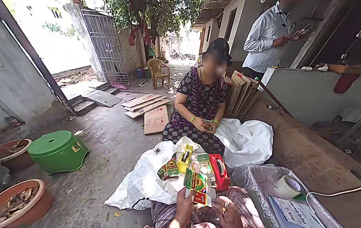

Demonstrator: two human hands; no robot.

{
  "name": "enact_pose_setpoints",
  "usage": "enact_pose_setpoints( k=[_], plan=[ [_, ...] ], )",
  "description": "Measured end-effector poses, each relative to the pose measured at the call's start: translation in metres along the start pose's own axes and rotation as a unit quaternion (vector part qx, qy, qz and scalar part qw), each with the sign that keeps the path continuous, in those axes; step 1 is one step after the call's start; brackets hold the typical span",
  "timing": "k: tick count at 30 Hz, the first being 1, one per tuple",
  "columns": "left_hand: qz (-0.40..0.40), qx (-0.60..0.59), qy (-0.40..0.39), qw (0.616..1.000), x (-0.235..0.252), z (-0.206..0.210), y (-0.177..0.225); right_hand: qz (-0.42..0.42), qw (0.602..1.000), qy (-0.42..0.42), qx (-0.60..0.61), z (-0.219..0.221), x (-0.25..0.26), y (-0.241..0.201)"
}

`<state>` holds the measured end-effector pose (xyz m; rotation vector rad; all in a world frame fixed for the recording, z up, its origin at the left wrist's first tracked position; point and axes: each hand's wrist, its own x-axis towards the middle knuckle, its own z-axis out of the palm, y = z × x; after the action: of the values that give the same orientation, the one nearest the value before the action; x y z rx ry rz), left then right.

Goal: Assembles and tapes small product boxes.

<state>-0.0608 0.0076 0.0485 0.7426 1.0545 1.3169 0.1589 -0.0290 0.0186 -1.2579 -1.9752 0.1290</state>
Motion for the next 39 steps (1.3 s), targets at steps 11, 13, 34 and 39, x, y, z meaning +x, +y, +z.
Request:
enact_pose_setpoints(
  k=[11,13,34,39],
  plan=[
    [0.152,0.279,-0.144,0.937,-0.017,0.003,-0.017,0.355,0.874,0.063,0.326,0.013,0.031,-0.04],
    [0.163,0.255,-0.149,0.941,-0.017,0.004,-0.016,0.387,0.843,0.085,0.363,0.013,0.036,-0.039],
    [0.281,0.296,-0.055,0.911,-0.014,0.002,-0.016,0.292,0.936,-0.011,0.196,-0.021,0.039,-0.027],
    [0.335,0.608,-0.086,0.714,-0.024,0.008,-0.012,0.214,0.964,-0.137,0.084,-0.021,0.04,-0.019]
  ],
)
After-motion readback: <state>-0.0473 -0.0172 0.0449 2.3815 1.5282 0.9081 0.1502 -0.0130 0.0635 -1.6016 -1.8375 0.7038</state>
